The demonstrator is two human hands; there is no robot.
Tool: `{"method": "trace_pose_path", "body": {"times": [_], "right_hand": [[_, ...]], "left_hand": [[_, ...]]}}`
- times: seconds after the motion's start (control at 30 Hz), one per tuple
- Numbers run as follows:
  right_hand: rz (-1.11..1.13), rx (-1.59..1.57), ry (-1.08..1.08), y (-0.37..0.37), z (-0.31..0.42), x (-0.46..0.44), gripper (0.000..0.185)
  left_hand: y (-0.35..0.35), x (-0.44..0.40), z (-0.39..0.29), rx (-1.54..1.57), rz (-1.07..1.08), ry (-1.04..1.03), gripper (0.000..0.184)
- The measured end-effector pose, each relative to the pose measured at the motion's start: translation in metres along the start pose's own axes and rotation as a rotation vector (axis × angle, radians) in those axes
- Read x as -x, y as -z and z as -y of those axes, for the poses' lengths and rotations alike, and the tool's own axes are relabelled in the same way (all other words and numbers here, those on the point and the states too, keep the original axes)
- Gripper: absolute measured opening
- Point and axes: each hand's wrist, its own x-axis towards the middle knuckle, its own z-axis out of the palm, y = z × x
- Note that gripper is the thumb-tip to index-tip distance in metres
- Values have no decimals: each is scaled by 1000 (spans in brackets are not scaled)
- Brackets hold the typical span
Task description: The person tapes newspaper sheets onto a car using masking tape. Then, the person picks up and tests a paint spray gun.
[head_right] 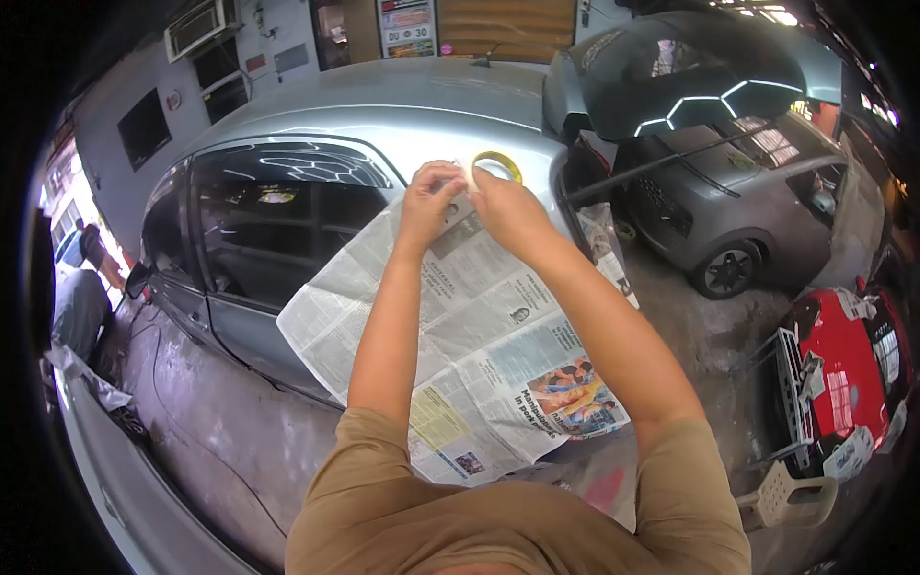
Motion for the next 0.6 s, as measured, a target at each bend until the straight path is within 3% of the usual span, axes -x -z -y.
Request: {"method": "trace_pose_path", "body": {"times": [0.17, 0.23, 0.3, 0.37, 0.4, 0.5, 0.6], "right_hand": [[-3, 29, 10, -2, 8, 11, 48], [-52, 109, 227, -1, 21, 32, 54], [-92, 97, 389, -2, 41, 64, 55], [-162, 55, 433, 5, 56, 89, 53], [-197, 32, 455, 8, 58, 97, 52], [-184, 50, 48, -3, 22, 116, 46], [-26, 248, -127, 5, -3, 114, 36]], "left_hand": [[1, 3, 13, 82, 8, 126, 8], [1, 1, 16, 162, 2, 151, 7], [-1, -2, 17, 49, -11, 114, 6], [-5, -1, 16, -106, -30, -3, 6], [-9, -1, 11, -157, -46, 41, 9], [-21, -2, -7, -446, -100, 43, 13], [-30, -10, -24, -716, -89, 94, 16]]}}
